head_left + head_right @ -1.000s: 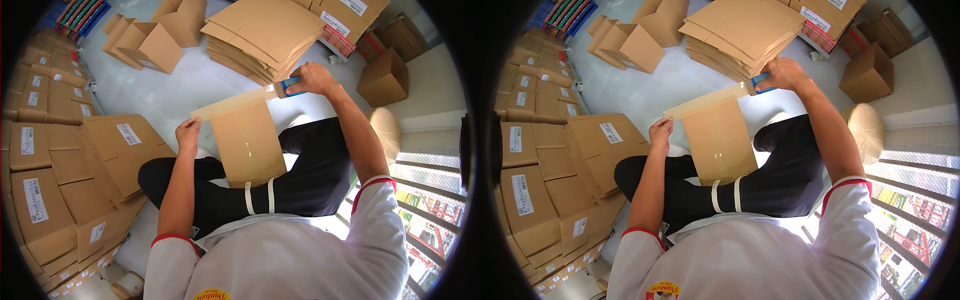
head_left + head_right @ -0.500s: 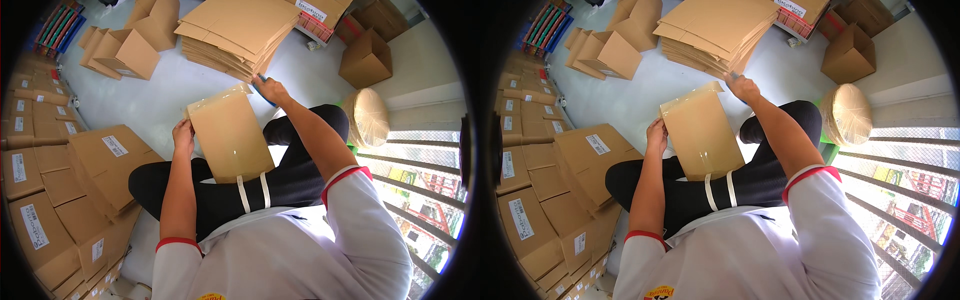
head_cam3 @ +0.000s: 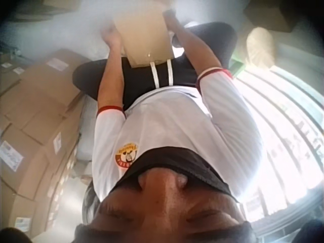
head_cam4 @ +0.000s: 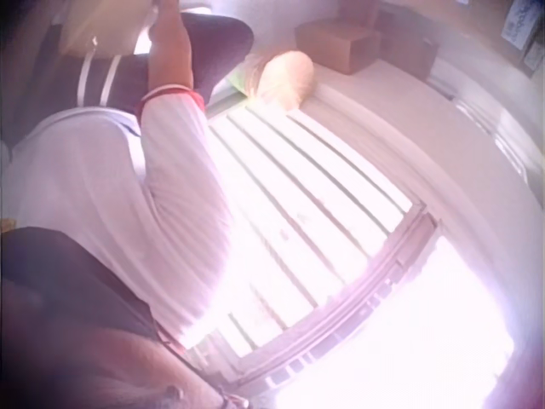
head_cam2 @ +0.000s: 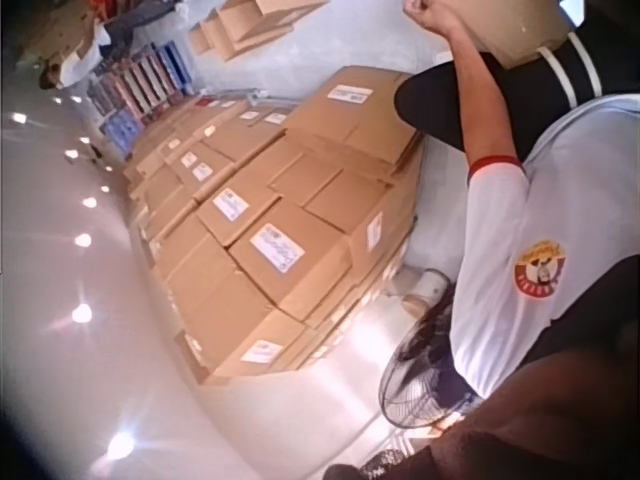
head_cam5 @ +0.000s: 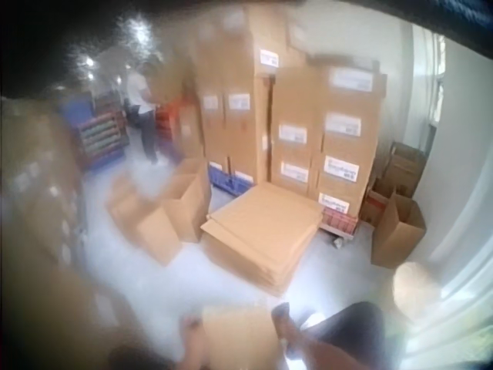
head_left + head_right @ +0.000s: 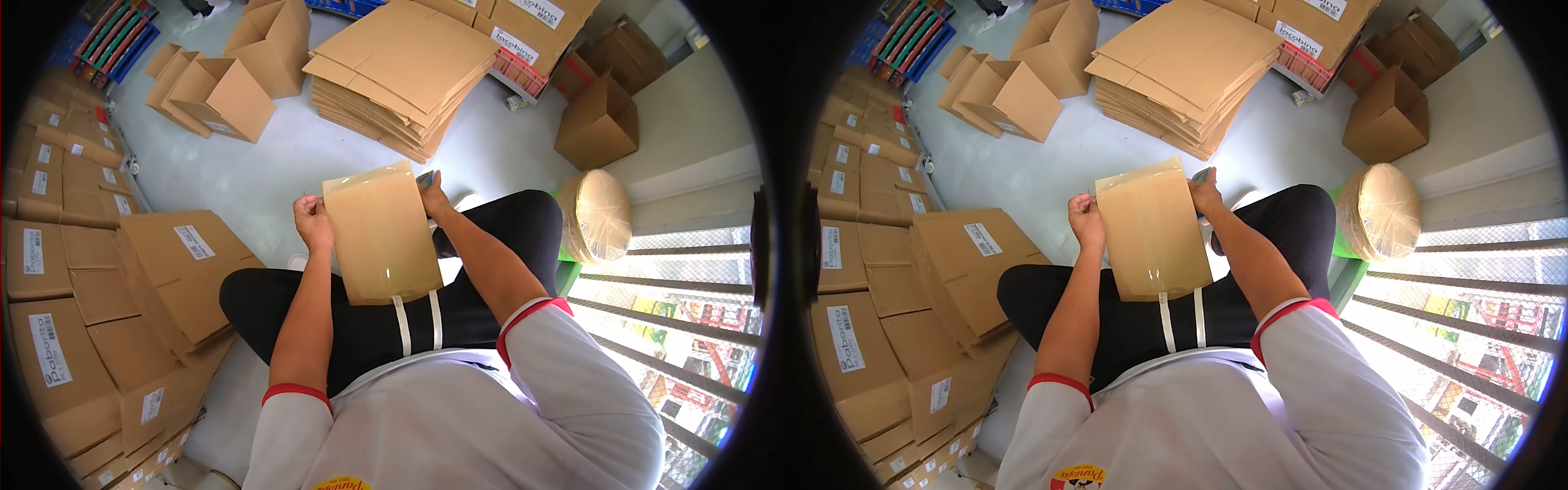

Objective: The person assembles cardboard boxes by hand and with a tape dispenser while sitting on the floor.

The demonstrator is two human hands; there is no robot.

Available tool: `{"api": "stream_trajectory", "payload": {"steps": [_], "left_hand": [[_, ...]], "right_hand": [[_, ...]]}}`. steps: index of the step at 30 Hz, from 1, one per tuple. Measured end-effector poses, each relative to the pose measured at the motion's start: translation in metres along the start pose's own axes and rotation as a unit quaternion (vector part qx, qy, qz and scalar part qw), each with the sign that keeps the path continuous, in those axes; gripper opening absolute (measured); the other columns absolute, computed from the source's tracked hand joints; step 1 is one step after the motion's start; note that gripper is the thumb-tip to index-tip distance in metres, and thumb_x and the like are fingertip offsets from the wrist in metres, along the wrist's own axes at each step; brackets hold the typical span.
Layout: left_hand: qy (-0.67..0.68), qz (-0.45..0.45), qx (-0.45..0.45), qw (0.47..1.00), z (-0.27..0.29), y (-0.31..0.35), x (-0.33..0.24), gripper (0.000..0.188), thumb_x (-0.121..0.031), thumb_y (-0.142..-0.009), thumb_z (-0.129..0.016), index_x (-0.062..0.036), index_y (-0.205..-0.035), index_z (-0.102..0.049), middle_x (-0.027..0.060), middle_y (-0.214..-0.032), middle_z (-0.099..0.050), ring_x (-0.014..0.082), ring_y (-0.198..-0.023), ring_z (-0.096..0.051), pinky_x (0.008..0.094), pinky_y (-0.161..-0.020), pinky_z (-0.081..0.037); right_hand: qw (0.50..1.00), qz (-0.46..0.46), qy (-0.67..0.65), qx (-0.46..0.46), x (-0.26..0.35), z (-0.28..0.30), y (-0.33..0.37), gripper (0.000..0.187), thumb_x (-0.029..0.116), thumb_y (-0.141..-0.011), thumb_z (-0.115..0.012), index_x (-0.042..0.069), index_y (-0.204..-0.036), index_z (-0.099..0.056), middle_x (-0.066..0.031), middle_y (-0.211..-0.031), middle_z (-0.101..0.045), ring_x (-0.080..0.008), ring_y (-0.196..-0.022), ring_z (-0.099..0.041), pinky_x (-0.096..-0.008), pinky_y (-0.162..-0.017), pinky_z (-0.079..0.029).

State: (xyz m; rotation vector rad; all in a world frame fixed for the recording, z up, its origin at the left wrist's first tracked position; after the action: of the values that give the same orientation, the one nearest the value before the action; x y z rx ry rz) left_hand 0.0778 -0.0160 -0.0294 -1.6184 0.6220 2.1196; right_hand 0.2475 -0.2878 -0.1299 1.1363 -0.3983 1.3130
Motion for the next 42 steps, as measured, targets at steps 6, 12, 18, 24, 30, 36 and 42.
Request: {"api": "stream_trajectory", "payload": {"steps": [6,12,18,24,30,36,42], "left_hand": [[-0.004,0.005,0.012,1.000,0.006,-0.002,-0.005,0.025,-0.020,-0.105,-0.051,0.0022,-0.108,-0.062,0.0123,-0.099,-0.071,0.0192,-0.090,-0.066,0.0328,-0.083,-0.051],[-0.008,0.116,0.185,0.976,-0.018,0.019,-0.016,0.040,-0.035,-0.097,-0.068,0.0002,-0.116,-0.067,0.0106,-0.107,-0.072,0.0184,-0.096,-0.068,0.0326,-0.085,-0.053],[0.057,0.170,0.308,0.934,-0.020,0.019,-0.014,0.046,-0.025,-0.086,-0.081,-0.0007,-0.123,-0.067,0.0101,-0.111,-0.072,0.0185,-0.102,-0.069,0.0320,-0.091,-0.053],[0.050,0.161,0.297,0.940,-0.015,0.018,-0.016,0.049,-0.030,-0.088,-0.079,0.0014,-0.124,-0.066,0.0103,-0.110,-0.072,0.0182,-0.100,-0.068,0.0326,-0.089,-0.053],[0.104,0.263,0.240,0.928,-0.015,0.023,-0.016,0.045,-0.027,-0.090,-0.073,0.0044,-0.122,-0.066,0.0125,-0.112,-0.071,0.0200,-0.097,-0.068,0.0333,-0.085,-0.054],[0.176,0.353,0.160,0.905,-0.024,0.004,0.017,0.035,-0.011,-0.089,-0.064,0.0042,-0.120,-0.066,0.0127,-0.110,-0.068,0.0236,-0.093,-0.067,0.0352,-0.080,-0.055],[0.205,0.499,0.178,0.823,-0.023,0.006,0.047,0.010,-0.008,-0.086,-0.061,-0.0031,-0.092,-0.067,0.0080,-0.090,-0.066,0.0176,-0.086,-0.064,0.0354,-0.075,-0.056]], "right_hand": [[0.987,0.134,-0.063,-0.064,0.064,0.023,0.028,0.032,0.017,-0.100,-0.056,0.008,-0.131,-0.052,-0.0148,-0.106,-0.067,-0.0271,-0.096,-0.063,-0.0366,-0.086,-0.048],[0.983,0.007,-0.166,0.072,0.079,0.024,0.054,0.047,0.045,-0.093,-0.065,0.005,-0.117,-0.073,-0.0167,-0.121,-0.055,-0.0290,-0.113,-0.054,-0.0385,-0.106,-0.039],[0.972,0.132,0.081,0.175,0.109,0.031,0.069,0.077,0.065,-0.073,-0.082,0.010,-0.125,-0.072,-0.0179,-0.127,-0.042,-0.0322,-0.125,-0.047,-0.0407,-0.109,-0.044],[0.978,0.135,0.000,0.160,0.103,0.022,0.067,0.073,0.064,-0.076,-0.079,0.007,-0.121,-0.074,-0.0180,-0.126,-0.046,-0.0302,-0.121,-0.052,-0.0378,-0.108,-0.044],[0.992,0.056,-0.045,0.099,0.092,0.024,0.062,0.046,0.044,-0.091,-0.068,0.003,-0.110,-0.077,-0.0210,-0.129,-0.056,-0.0304,-0.114,-0.059,-0.0353,-0.103,-0.045],[0.990,-0.002,-0.019,0.142,0.095,0.009,0.045,0.035,0.024,-0.093,-0.055,0.004,-0.116,-0.074,-0.0117,-0.108,-0.068,-0.0268,-0.104,-0.062,-0.0363,-0.097,-0.048],[0.988,0.097,0.051,0.107,0.118,0.022,0.025,0.070,0.021,-0.084,-0.077,0.008,-0.147,-0.050,-0.0136,-0.118,-0.066,-0.0239,-0.104,-0.065,-0.0373,-0.091,-0.052]]}}
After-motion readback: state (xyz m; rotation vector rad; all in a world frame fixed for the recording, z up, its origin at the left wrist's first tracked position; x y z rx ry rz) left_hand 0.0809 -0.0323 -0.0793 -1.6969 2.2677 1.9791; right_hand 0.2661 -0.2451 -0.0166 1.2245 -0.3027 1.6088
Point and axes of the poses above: each hand's wrist, its own y-axis away from the middle knuckle, its own z-axis out of the back of the hand, x = y × z, the point moved 7 cm from there along -y, towards the middle knuckle
